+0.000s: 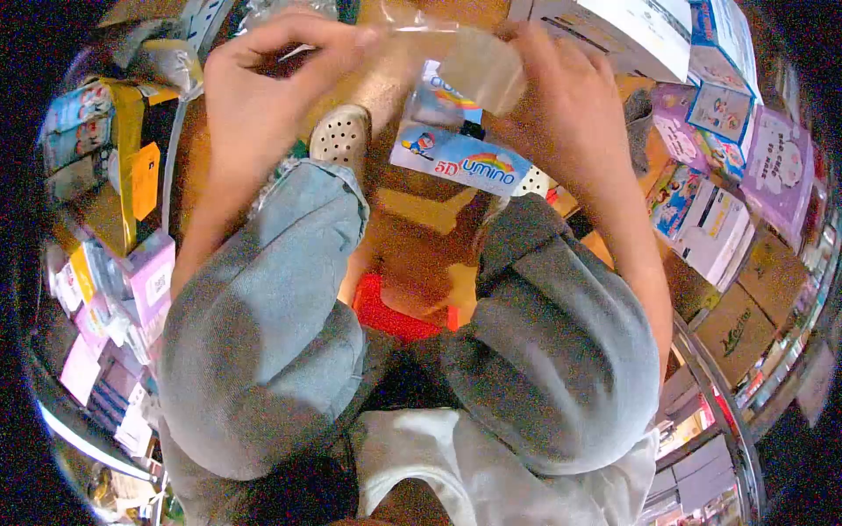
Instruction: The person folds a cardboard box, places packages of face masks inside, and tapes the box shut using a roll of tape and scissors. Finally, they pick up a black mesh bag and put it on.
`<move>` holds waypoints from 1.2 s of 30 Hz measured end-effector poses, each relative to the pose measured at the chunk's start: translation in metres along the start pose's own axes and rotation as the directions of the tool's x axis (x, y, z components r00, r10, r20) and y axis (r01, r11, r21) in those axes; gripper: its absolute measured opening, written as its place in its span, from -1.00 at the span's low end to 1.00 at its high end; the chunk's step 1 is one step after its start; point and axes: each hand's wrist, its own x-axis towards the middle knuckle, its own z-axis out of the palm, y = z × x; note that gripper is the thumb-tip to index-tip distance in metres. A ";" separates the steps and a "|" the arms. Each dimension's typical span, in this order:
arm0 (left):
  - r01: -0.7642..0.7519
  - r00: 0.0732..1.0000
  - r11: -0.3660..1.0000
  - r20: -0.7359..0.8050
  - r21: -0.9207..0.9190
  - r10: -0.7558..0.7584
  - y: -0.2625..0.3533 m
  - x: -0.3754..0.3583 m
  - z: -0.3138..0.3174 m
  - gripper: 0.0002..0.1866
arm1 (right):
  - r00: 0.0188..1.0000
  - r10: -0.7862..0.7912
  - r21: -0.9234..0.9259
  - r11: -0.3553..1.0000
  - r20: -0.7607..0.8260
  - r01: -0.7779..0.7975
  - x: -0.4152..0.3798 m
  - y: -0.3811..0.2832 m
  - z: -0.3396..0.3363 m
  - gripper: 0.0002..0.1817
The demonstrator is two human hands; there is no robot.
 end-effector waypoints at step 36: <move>0.634 0.747 0.654 0.547 -0.412 -0.379 -0.249 -0.019 0.033 -0.76 | 0.883 -0.180 0.046 0.983 0.433 0.178 0.056 -0.062 0.042 -0.47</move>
